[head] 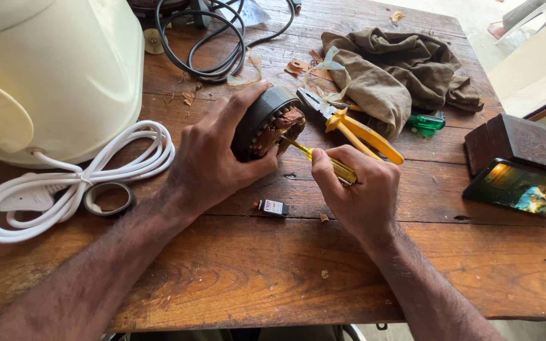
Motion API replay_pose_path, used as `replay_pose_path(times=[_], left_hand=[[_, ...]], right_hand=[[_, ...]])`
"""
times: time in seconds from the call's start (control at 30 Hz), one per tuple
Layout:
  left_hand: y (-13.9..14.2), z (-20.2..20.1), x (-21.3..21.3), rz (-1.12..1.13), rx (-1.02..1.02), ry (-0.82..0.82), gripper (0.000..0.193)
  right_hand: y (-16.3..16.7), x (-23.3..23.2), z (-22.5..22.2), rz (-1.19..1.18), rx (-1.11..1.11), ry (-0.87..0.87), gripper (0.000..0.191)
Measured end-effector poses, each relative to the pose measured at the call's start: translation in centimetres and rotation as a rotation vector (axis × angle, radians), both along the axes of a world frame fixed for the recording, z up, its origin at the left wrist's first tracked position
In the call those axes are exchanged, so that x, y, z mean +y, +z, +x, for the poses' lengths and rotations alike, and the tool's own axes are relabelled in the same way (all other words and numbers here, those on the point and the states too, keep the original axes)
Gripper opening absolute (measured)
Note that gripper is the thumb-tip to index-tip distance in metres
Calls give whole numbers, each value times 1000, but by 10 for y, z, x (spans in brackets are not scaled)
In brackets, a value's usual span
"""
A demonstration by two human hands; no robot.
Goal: The person uses a yellow-handled screwdriver to scrape and clean the copper windings inside a cylindrical motor component. The left hand stabilizes the motor while the right hand repeatedly scrapes the interior surface. The task continues throughout the clip without completing the repair.
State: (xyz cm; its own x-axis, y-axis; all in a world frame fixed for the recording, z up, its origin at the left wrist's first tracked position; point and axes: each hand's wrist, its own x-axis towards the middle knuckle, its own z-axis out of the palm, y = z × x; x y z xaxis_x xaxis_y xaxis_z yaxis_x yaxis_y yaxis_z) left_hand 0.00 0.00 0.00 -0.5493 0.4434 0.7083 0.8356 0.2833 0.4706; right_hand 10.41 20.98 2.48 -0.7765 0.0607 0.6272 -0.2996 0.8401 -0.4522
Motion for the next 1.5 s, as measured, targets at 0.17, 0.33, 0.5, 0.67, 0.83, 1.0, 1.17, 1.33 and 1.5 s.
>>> replay_pose_path(times=[0.17,0.33,0.5,0.67,0.83,1.0,1.17,1.33,1.5], left_hand=[[0,-1,-1,-8,0,-22,78],[0,-1,1,-13,-1,-21,78],[1,-1,1,-19,1,-15,78],[2,1,0,-22,15,-3,78],[3,0,0,-21,10,-11,78],[3,1,-1,-30,-8,-14,79],[2,-1,0,-32,-25,-13,79],[1,-1,0,-22,9,-18,81],[1,-1,0,-18,11,-15,79]], right_hand=[[0,0,0,-4,-9,-10,20],[-1,1,0,8,-9,-8,21],[-1,3,-1,6,-13,4,21],[-2,2,-1,22,1,-5,22],[-2,2,-1,27,15,0,22],[-1,1,-1,13,-11,-4,22],[-1,1,-1,23,4,3,22],[-1,3,-1,25,-2,-2,22],[-3,4,-2,36,1,12,22]])
